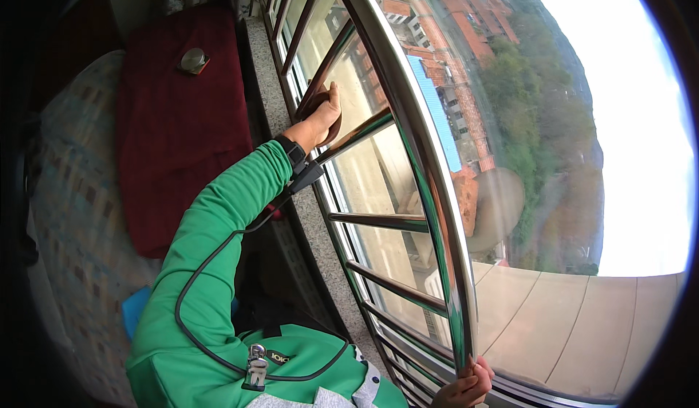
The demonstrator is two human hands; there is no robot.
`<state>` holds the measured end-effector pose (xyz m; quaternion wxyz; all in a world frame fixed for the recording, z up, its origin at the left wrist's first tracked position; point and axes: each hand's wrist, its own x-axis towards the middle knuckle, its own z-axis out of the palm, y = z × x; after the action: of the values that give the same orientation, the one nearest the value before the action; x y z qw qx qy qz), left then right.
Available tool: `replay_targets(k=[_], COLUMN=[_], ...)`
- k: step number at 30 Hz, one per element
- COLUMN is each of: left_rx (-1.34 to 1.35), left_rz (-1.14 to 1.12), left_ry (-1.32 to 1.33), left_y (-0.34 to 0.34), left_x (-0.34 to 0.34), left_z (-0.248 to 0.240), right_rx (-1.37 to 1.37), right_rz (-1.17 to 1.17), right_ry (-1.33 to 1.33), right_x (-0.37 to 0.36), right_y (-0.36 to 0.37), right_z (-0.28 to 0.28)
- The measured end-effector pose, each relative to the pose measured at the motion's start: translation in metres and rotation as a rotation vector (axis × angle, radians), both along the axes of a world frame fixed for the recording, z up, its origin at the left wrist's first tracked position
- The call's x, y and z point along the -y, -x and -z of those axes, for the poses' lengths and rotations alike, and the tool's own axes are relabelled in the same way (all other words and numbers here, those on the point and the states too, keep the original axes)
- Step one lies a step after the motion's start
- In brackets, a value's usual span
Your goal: The person wipes the interior surface of a large window using a brown cloth. They move the cloth across the glass and along the metal frame, occasionally adjusting the cloth with both hands.
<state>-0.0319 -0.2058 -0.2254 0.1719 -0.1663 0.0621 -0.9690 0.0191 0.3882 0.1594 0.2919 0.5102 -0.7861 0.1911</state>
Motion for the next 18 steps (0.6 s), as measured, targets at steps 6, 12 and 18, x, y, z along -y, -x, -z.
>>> replay_targets(k=[6, 12, 18], left_rx=[1.285, 1.241, 0.852], left_rz=[-0.085, -0.483, -1.616], left_ry=[0.629, 0.822, 1.466], left_y=[-0.043, -0.047, -0.039], left_x=[-0.066, -0.043, -0.034], left_z=[-0.04, -0.155, -0.238], right_rx=[0.004, 0.025, 0.203], right_rz=[0.013, 0.032, 0.088], right_ry=[-0.015, -0.026, 0.034], right_x=[0.001, -0.011, -0.027], right_y=[-0.003, 0.003, 0.011], right_z=[-0.002, 0.001, 0.012])
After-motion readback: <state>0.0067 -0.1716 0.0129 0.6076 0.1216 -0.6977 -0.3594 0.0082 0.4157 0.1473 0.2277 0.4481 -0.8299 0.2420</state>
